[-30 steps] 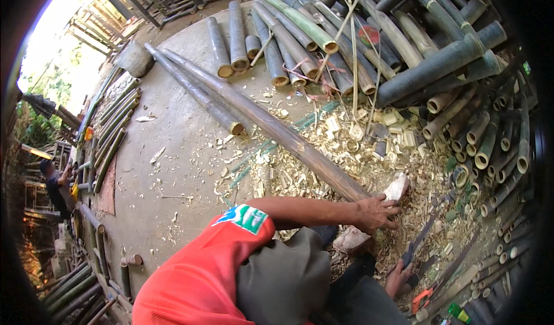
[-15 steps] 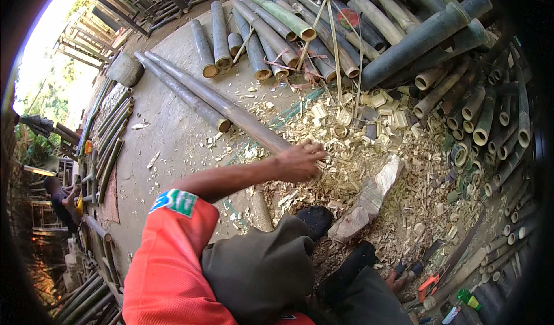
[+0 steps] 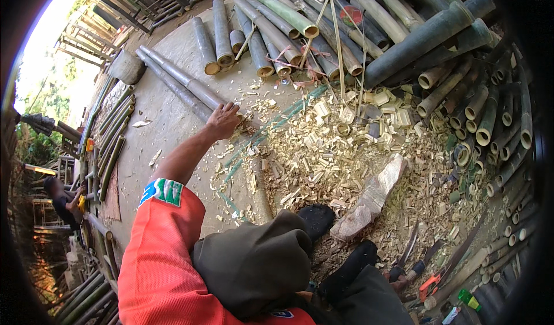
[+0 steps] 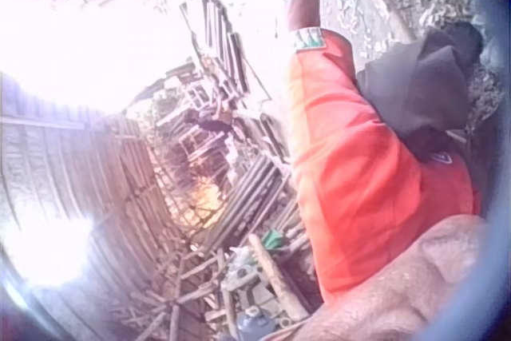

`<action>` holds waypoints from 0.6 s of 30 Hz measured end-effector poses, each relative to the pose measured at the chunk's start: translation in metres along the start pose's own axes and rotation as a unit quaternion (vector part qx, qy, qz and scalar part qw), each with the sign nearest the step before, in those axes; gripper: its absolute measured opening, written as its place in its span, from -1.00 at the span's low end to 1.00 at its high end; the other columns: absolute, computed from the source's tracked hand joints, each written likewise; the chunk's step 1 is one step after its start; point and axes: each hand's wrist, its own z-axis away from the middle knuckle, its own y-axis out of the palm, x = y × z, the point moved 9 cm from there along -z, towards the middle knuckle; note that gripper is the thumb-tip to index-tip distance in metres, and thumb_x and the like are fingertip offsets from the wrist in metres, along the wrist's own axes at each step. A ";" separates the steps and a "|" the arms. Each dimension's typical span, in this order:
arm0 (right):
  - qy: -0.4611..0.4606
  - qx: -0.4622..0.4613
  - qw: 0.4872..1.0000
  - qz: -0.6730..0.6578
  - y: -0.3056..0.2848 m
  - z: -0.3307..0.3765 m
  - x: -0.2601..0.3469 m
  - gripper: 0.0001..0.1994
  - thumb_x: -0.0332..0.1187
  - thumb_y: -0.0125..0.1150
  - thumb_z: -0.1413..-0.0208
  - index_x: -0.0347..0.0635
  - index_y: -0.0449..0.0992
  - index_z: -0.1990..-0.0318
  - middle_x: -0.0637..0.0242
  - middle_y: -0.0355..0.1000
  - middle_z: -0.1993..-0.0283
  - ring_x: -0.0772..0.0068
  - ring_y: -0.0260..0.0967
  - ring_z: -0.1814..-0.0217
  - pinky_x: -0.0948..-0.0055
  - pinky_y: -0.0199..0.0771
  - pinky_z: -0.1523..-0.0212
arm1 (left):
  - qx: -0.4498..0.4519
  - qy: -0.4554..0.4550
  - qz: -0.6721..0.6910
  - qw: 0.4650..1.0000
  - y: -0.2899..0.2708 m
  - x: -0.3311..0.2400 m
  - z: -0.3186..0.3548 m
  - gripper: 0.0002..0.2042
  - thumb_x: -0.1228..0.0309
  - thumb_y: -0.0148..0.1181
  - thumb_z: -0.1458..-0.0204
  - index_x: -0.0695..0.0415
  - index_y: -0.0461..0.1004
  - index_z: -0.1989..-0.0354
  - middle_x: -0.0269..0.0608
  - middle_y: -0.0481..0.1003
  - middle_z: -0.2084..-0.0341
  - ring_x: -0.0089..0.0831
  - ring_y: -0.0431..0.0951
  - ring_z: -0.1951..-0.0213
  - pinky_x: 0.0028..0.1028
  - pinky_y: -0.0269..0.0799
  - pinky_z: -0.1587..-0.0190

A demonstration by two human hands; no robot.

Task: The person shaves a long bamboo pole using a metal blade while sitting on the ground, periodically rotating the pole to work on different sections.

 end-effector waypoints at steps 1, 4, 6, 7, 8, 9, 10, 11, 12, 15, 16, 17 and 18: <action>-0.002 0.008 1.000 0.002 0.005 0.001 0.002 -0.54 -0.11 0.22 -0.41 -0.34 0.49 -0.22 0.06 0.58 0.11 0.32 0.57 0.17 0.23 0.55 0.12 | -0.011 -0.016 0.037 0.999 -0.005 -0.006 0.000 -0.53 0.39 0.39 0.04 -0.08 0.60 -0.13 -0.16 0.45 -0.10 -0.11 0.38 -0.25 -0.07 0.45 -0.20; -0.008 0.033 0.999 0.011 0.017 0.007 0.009 -0.55 -0.11 0.22 -0.41 -0.33 0.50 -0.20 0.07 0.59 0.12 0.32 0.57 0.17 0.24 0.55 0.12 | -0.053 -0.044 0.216 0.974 -0.031 -0.060 0.002 -0.51 0.41 0.43 0.00 -0.01 0.59 -0.19 -0.12 0.47 -0.13 -0.10 0.43 -0.24 -0.14 0.50 -0.24; -0.019 0.065 0.998 0.016 0.032 0.011 0.018 -0.55 -0.11 0.23 -0.40 -0.33 0.51 -0.19 0.08 0.59 0.12 0.33 0.57 0.18 0.24 0.56 0.12 | -0.133 -0.033 0.453 0.881 -0.047 -0.132 0.025 -0.55 0.33 0.48 -0.07 0.05 0.60 -0.17 -0.02 0.59 -0.05 -0.19 0.61 -0.10 -0.25 0.57 -0.19; -0.013 0.062 0.998 0.018 0.028 0.011 0.016 -0.56 -0.11 0.23 -0.40 -0.33 0.51 -0.19 0.08 0.59 0.12 0.33 0.57 0.18 0.24 0.56 0.12 | -0.029 -0.029 0.578 0.815 -0.073 -0.186 0.020 -0.61 0.30 0.44 -0.15 0.10 0.61 -0.14 0.03 0.68 0.11 -0.25 0.69 0.04 -0.24 0.60 -0.11; -0.020 0.081 0.996 0.019 0.036 0.015 0.022 -0.56 -0.11 0.23 -0.40 -0.32 0.51 -0.18 0.08 0.59 0.12 0.33 0.57 0.18 0.24 0.56 0.12 | -0.013 0.058 0.670 0.740 -0.083 -0.233 0.035 -0.63 0.29 0.42 -0.17 0.13 0.62 -0.12 -0.03 0.70 0.23 -0.31 0.71 0.12 -0.28 0.62 0.00; -0.020 0.090 0.996 0.019 0.037 0.017 0.023 -0.56 -0.11 0.23 -0.40 -0.32 0.52 -0.17 0.09 0.59 0.12 0.33 0.57 0.18 0.24 0.56 0.12 | 0.058 0.070 0.696 0.713 -0.108 -0.278 0.048 -0.63 0.27 0.45 -0.15 0.16 0.64 -0.08 -0.09 0.70 0.21 -0.38 0.68 0.11 -0.32 0.58 0.00; -0.026 0.108 0.994 0.018 0.043 0.022 0.029 -0.57 -0.11 0.23 -0.40 -0.32 0.52 -0.17 0.09 0.59 0.13 0.33 0.57 0.18 0.24 0.56 0.12 | 0.073 0.146 0.769 0.619 -0.109 -0.317 0.059 -0.68 0.29 0.46 -0.13 0.16 0.66 -0.01 -0.12 0.70 0.24 -0.38 0.67 0.14 -0.31 0.56 0.04; -0.032 0.126 0.991 0.022 0.049 0.027 0.036 -0.57 -0.11 0.23 -0.40 -0.32 0.52 -0.16 0.09 0.59 0.13 0.34 0.57 0.18 0.24 0.56 0.12 | 0.094 0.232 0.826 0.504 -0.117 -0.362 0.065 -0.73 0.32 0.47 -0.11 0.15 0.67 0.06 -0.15 0.70 0.28 -0.38 0.66 0.18 -0.30 0.55 0.09; -0.045 0.156 0.986 0.029 0.061 0.032 0.048 -0.57 -0.10 0.23 -0.40 -0.31 0.53 -0.16 0.09 0.59 0.13 0.34 0.57 0.18 0.24 0.56 0.12 | 0.110 0.242 0.810 0.523 -0.113 -0.386 0.077 -0.74 0.32 0.47 -0.11 0.16 0.68 0.08 -0.18 0.69 0.28 -0.40 0.65 0.16 -0.32 0.54 0.08; -0.066 0.229 0.970 0.059 0.089 0.041 0.075 -0.58 -0.10 0.24 -0.40 -0.31 0.54 -0.14 0.10 0.60 0.13 0.34 0.57 0.19 0.24 0.57 0.12 | 0.220 0.157 0.797 0.540 -0.103 -0.387 0.070 -0.79 0.27 0.42 -0.19 0.17 0.66 0.24 -0.27 0.61 0.46 -0.47 0.61 0.36 -0.41 0.51 0.26; -0.068 0.252 0.963 0.069 0.096 0.042 0.081 -0.58 -0.10 0.24 -0.40 -0.30 0.54 -0.14 0.11 0.60 0.13 0.34 0.57 0.19 0.25 0.57 0.12 | 0.262 0.111 0.823 0.493 -0.092 -0.386 0.068 -0.78 0.25 0.36 -0.25 0.18 0.62 0.27 -0.25 0.58 0.52 -0.50 0.55 0.50 -0.45 0.43 0.43; -0.087 0.291 0.950 0.067 0.122 0.040 0.098 -0.58 -0.10 0.24 -0.40 -0.30 0.54 -0.13 0.11 0.60 0.13 0.34 0.57 0.19 0.25 0.57 0.12 | 0.264 0.089 0.863 0.422 -0.086 -0.374 0.070 -0.80 0.28 0.31 -0.29 0.18 0.60 0.25 -0.23 0.57 0.53 -0.52 0.50 0.57 -0.48 0.36 0.52; -0.076 0.296 0.949 0.074 0.110 0.040 0.094 -0.59 -0.10 0.24 -0.40 -0.30 0.55 -0.13 0.11 0.60 0.14 0.35 0.57 0.19 0.25 0.57 0.12 | 0.299 0.054 0.848 0.434 -0.079 -0.380 0.069 -0.82 0.31 0.28 -0.29 0.17 0.59 0.20 -0.25 0.56 0.53 -0.49 0.51 0.55 -0.47 0.39 0.49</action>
